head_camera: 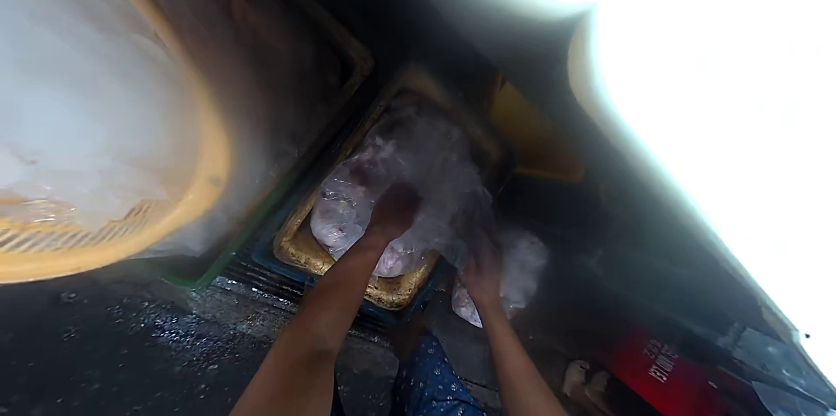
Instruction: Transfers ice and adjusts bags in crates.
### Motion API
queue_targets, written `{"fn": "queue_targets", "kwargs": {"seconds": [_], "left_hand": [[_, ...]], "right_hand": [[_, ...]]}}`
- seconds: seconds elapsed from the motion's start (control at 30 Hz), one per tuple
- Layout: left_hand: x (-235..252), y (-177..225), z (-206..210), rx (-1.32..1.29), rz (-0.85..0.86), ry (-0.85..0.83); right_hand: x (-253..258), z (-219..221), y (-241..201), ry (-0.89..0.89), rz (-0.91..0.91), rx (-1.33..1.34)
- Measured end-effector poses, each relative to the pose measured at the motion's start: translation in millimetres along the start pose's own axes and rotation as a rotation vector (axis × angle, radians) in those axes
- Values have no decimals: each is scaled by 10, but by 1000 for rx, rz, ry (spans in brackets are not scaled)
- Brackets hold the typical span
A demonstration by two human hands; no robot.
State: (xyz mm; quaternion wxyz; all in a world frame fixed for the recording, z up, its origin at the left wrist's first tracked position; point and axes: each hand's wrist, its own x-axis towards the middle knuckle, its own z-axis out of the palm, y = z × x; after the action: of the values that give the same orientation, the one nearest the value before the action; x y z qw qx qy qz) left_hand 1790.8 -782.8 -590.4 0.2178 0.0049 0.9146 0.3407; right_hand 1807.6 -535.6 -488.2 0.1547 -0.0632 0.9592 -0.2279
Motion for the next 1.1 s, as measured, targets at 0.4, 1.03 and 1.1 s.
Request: {"fn": "queue_targets", "kwargs": {"seconds": [0.4,1.03,1.1], "left_hand": [[109,304,133,-10,-279,-73],[-461,106,365,101,95,230],[-322,57,305,148,125,193]], "right_hand": [[996,820,-570,-205,-132,-88],[1283,872,-536,-1032,129,468],[1214,742,-462,-951,294,681]]}}
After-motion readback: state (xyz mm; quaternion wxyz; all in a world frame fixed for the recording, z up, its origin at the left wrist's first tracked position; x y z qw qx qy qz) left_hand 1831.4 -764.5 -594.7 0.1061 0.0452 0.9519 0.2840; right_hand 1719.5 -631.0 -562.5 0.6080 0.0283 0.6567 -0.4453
